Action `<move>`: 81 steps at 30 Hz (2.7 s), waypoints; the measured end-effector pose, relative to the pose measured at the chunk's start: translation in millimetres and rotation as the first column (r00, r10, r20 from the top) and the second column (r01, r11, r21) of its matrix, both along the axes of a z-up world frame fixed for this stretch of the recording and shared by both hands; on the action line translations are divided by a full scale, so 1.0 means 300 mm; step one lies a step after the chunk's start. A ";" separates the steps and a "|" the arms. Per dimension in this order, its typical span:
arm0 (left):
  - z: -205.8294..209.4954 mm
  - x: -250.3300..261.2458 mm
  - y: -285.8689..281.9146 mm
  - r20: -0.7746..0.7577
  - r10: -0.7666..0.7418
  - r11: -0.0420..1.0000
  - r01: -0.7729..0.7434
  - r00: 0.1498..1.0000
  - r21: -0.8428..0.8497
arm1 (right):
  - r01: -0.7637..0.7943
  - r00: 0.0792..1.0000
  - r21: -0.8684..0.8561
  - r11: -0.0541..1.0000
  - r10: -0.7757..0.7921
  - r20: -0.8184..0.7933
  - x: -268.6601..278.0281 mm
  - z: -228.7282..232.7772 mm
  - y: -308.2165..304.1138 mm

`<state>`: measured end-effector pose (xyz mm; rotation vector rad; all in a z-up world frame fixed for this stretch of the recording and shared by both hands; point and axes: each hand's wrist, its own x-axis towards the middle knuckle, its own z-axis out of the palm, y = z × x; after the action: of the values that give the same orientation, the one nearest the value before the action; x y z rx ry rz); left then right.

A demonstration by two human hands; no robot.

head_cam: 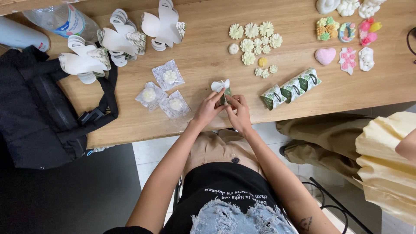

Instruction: Packaging decorative candle wax melts into small white paper boxes at a production station.

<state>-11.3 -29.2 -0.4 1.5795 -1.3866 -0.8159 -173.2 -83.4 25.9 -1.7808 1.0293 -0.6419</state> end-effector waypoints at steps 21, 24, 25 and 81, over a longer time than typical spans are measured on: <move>-0.088 -0.071 0.018 0.184 0.146 0.984 -0.162 0.972 0.079 | 0.069 0.974 -0.230 0.971 -0.116 -0.197 0.053 0.051 -0.036; 0.021 -0.048 0.038 0.246 0.127 0.980 -0.159 0.961 0.117 | 0.009 0.976 -0.236 0.972 -0.059 -0.209 0.042 0.056 -0.071; 0.066 -0.028 0.051 0.308 0.160 0.985 -0.174 0.938 0.019 | -0.029 0.971 -0.228 0.973 -0.026 -0.237 0.039 0.058 -0.082; 0.007 0.046 -0.138 0.475 -0.388 0.895 0.201 0.790 0.397 | 0.398 0.910 0.067 0.915 -0.384 -0.158 0.111 -0.112 0.044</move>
<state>2.5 -70.7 1.7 1.9813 -2.0411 -0.8496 -140.0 -70.2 -7.7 -1.5614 1.5142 -0.7007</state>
